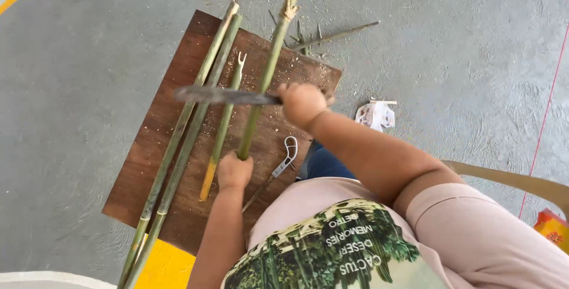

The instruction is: Cutting and sharpening bamboo poles using a machete.

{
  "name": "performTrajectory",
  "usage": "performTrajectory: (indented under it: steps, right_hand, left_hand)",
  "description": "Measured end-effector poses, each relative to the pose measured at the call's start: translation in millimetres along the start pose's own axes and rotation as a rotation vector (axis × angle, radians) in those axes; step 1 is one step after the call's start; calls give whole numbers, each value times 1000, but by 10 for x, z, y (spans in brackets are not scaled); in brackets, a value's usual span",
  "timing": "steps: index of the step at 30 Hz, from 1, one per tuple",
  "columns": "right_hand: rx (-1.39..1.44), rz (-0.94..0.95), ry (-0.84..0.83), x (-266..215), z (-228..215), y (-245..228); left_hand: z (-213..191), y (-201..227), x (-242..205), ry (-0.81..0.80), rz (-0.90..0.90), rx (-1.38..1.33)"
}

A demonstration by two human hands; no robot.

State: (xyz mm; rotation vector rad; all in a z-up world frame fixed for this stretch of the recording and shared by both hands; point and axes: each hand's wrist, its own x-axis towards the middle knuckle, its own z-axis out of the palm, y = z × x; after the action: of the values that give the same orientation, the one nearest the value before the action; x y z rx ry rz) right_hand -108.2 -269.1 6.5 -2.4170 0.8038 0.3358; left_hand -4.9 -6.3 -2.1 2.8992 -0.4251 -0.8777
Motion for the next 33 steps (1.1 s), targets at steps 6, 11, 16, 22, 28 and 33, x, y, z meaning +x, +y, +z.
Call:
performTrajectory:
  steps: [6, 11, 16, 22, 28, 33]
  right_hand:
    - [415, 25, -78, -13, 33, 292]
    - [787, -392, -47, 125, 284, 875]
    - [593, -203, 0, -10, 414, 722]
    - [331, -117, 163, -231, 484, -103]
    - [-58, -349, -130, -287, 198, -449]
    - [-46, -227, 83, 390, 211, 786]
  left_hand:
    - [50, -185, 30, 243, -11, 145]
    - [163, -314, 50, 360, 128, 112]
    - [-128, -211, -7, 176, 15, 125]
    - [-222, -165, 69, -8, -94, -40]
    - [-149, -200, -12, -18, -96, -19]
    - [-53, -505, 38, -3, -119, -112]
